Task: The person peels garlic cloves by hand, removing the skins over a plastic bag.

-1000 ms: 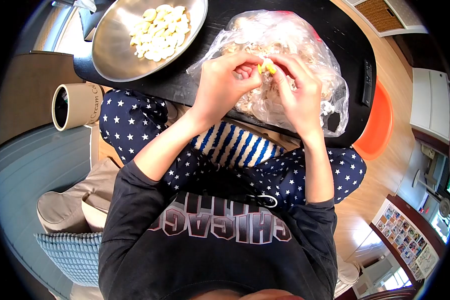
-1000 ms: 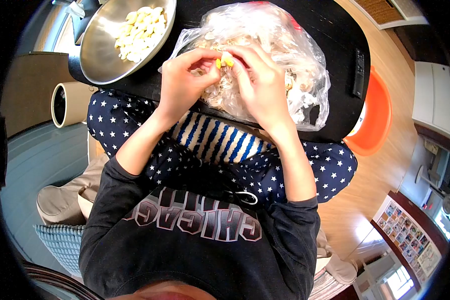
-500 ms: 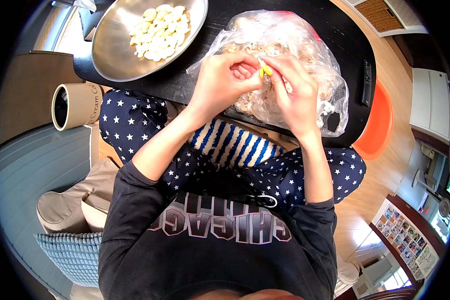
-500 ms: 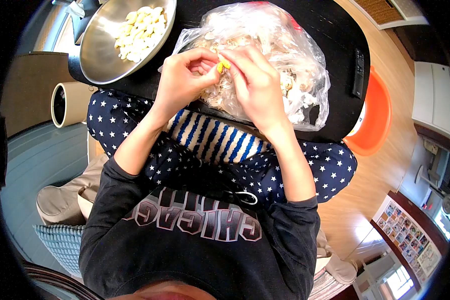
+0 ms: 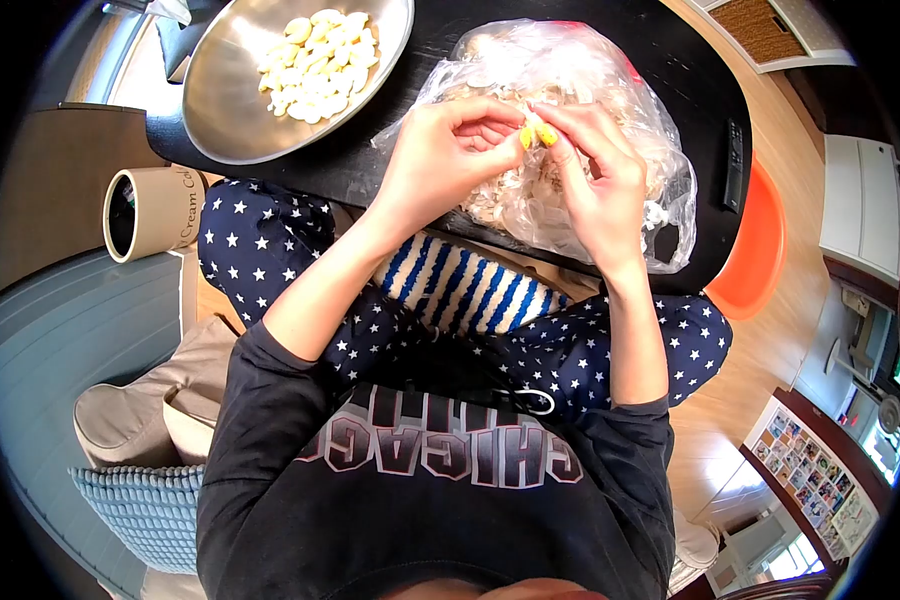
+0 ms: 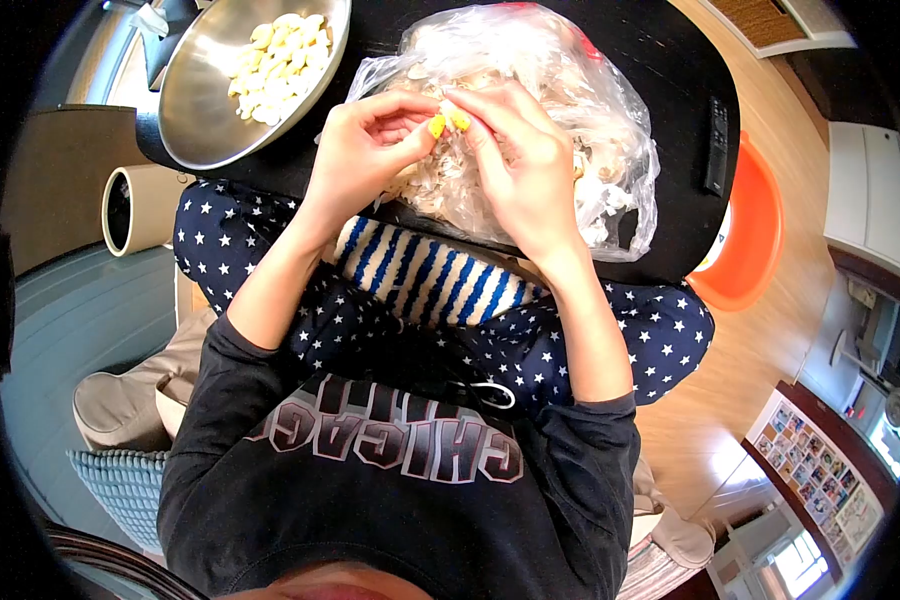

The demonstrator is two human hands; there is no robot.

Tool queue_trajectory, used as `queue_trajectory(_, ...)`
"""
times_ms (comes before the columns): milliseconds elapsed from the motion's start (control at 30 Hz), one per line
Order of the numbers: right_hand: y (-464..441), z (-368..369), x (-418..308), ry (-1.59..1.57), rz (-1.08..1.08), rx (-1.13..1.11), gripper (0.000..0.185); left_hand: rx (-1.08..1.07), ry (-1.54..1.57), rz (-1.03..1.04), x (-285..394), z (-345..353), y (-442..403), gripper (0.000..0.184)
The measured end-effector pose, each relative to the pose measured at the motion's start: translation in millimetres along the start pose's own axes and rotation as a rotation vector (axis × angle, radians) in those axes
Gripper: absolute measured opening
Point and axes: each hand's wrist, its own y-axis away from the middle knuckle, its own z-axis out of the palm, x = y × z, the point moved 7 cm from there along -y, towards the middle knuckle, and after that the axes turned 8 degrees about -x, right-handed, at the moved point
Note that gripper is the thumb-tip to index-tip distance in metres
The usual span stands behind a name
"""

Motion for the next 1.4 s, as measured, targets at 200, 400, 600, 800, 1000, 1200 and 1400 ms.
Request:
queue_trajectory(200,0,2,-6,0.067,-0.082,0.031,0.024,-0.010,0.011,0.004,1,-2,0,0.018)
queue_trajectory(400,0,1,16,-0.220,0.025,0.054,0.019,0.016,-0.033,0.003,7,-4,-1,0.018)
queue_trajectory(600,0,-1,19,-0.280,0.054,0.113,0.018,-0.006,-0.159,0.014,9,1,1,0.019)
queue_trajectory(800,1,1,11,-0.129,-0.010,0.127,0.018,0.048,-0.177,0.082,10,-1,1,0.020)
queue_trajectory(1000,3,3,2,-0.047,-0.018,0.152,0.018,0.045,-0.142,0.042,9,-1,3,0.020)
queue_trajectory(1200,5,5,4,-0.105,0.012,0.170,0.017,0.037,-0.050,-0.017,-5,-4,1,0.022)
queue_trajectory(1400,5,2,20,-0.279,0.079,0.193,0.017,-0.001,0.039,-0.016,-1,2,1,0.023)
